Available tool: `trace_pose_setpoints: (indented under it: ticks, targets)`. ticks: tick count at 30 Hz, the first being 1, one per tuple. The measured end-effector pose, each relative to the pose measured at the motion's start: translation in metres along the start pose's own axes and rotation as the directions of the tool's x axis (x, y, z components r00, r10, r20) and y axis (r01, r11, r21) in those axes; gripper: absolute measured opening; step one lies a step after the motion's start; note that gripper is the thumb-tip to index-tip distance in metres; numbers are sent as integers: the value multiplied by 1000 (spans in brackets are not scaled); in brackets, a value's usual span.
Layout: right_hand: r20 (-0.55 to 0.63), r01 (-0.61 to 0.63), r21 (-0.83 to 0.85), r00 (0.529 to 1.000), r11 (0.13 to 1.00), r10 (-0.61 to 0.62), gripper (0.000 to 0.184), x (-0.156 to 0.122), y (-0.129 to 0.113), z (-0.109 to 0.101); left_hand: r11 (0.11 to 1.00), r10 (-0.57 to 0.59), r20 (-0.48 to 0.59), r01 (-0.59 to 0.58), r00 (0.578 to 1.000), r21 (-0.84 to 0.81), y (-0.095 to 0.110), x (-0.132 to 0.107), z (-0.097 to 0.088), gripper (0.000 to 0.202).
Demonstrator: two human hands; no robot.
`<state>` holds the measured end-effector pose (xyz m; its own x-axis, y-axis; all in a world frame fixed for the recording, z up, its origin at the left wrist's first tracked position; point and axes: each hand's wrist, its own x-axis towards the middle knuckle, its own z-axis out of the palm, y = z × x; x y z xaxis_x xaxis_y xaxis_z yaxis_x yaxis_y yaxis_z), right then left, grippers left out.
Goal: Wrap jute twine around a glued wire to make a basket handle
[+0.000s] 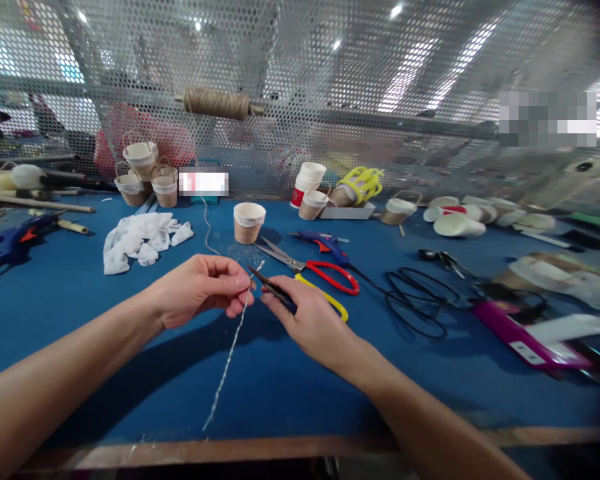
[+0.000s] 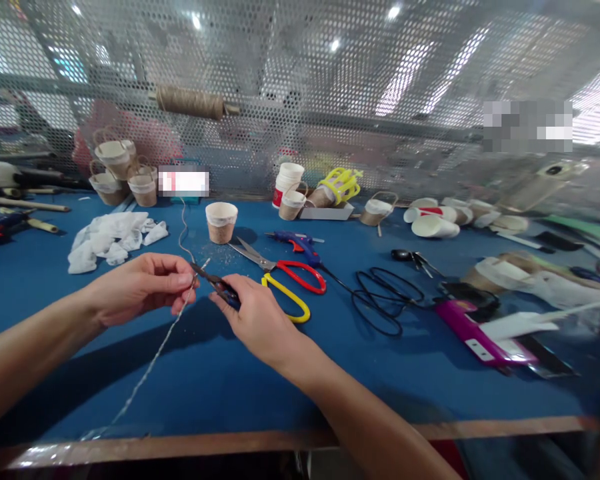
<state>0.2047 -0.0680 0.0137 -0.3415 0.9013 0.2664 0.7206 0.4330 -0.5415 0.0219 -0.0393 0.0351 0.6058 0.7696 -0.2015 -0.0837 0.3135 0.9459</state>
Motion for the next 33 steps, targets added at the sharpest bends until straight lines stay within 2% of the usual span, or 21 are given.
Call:
trace_pose_setpoints:
  ticks: [3, 5, 6, 9, 12, 17, 21, 25, 29, 31, 33]
  targets:
    - [-17, 60, 35, 998, 998, -60, 16, -1, 0, 0, 975, -65, 141, 93, 988, -203, -6, 3, -2, 16]
    - [-9, 64, 28, 998, 998, -63, 17, 0, 2, -1, 972, -60, 163, 95, 985, -216, -10, 5, -3, 18]
    - [2, 49, 21, 999, 999, -49, 18, 0, 3, -1, 977, -50, 138, 77, 989, -200, -11, 6, -3, 18]
    - [50, -29, 1, 998, 1000, 29, 21, 3, 3, -2, 998, 42, -16, -43, 999, -45, -9, 7, -1, 16]
    - [80, -89, 0, 993, 996, 89, 25, 4, 0, -4, 970, 168, -126, -142, 978, 197, -5, 5, 1, 17]
    - [104, -132, -17, 986, 991, 133, 28, 3, -6, -4, 903, 225, -175, -137, 959, 407, -4, 5, 2, 14]
    - [112, -148, -43, 982, 988, 152, 25, 4, -8, -3, 886, 226, -188, -121, 956, 448, -4, 5, 2, 15]
    - [93, -132, -28, 987, 991, 134, 23, 5, -7, -2, 935, 176, -143, -120, 974, 333, -1, 4, -1, 15]
    - [84, -89, 23, 993, 996, 86, 24, 4, -6, -2, 1000, 24, -31, -24, 999, 18, -1, 4, -4, 19]
    - [71, -63, 55, 996, 996, 60, 23, 3, -7, -1, 990, -36, 39, 41, 999, -138, -4, 6, -5, 22]
    - [59, -37, 85, 998, 996, 32, 21, 2, -7, -1, 971, -58, 86, 76, 995, -227, -7, 7, -5, 25]
